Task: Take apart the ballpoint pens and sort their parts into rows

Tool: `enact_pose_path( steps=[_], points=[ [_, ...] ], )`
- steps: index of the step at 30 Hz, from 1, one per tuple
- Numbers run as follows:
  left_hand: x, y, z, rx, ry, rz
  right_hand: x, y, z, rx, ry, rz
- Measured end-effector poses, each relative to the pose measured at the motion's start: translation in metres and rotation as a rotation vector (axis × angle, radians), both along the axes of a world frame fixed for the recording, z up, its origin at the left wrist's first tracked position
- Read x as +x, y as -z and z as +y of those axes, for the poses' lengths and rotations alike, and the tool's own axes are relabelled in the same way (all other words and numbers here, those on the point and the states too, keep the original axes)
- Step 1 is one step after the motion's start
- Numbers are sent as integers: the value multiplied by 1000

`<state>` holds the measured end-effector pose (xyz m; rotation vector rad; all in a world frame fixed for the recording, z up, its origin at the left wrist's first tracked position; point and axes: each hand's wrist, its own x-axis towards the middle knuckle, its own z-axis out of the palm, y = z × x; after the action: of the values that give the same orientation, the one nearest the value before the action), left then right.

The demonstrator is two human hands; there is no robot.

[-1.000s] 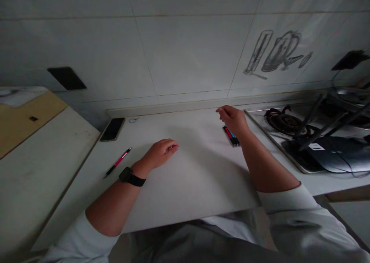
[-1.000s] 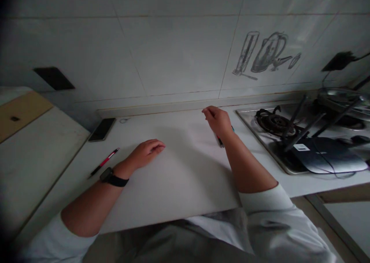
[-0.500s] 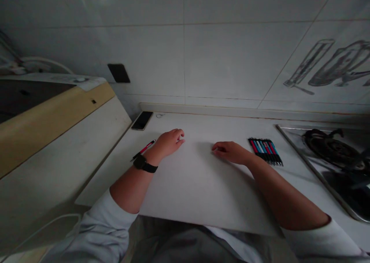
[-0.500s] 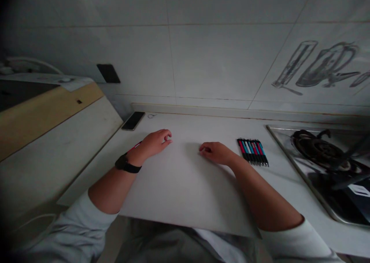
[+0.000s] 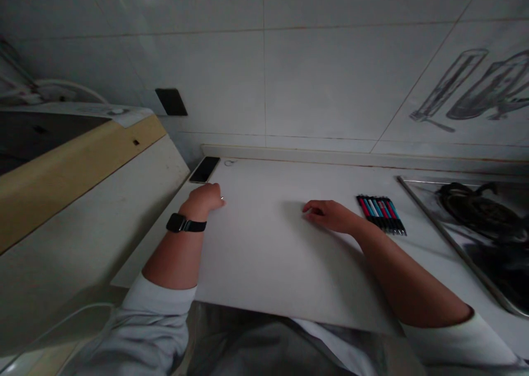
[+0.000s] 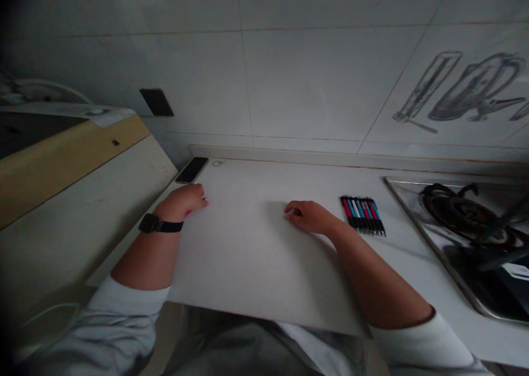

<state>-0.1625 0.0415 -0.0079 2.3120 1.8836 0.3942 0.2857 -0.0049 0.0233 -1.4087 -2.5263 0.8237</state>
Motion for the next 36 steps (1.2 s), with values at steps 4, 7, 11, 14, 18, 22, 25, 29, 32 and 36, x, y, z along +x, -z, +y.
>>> enact_pose_path(
  steps=[4, 7, 11, 14, 18, 22, 25, 29, 32, 36],
  points=[
    [-2, -4, 0, -133, -126, 185, -1, -1, -1, 14, 5, 4],
    [10, -11, -4, -146, -147, 237, -1, 0, -1, 20, 9, 1],
    [51, -28, -17, -4, 9, 189, -2, 2, 1, 32, 26, -7],
    [98, -38, -31, 140, 222, 96, -7, 2, -1, 71, 25, 4],
    [152, -35, -49, 229, 485, 37, -21, 2, -11, 85, -6, 131],
    [176, -21, -60, 277, 605, 91, -33, 5, -17, 86, -35, 164],
    [180, -16, -63, 290, 629, 84, -35, 9, -17, 127, 14, 151],
    [180, -16, -63, 290, 623, 36, -37, 12, -16, 158, -28, 181],
    [174, -16, -57, 279, 584, 1, -36, 8, -16, 204, -7, 145],
    [156, -17, -44, 296, 464, -53, -22, 2, -8, 231, 124, 70]
  ],
)
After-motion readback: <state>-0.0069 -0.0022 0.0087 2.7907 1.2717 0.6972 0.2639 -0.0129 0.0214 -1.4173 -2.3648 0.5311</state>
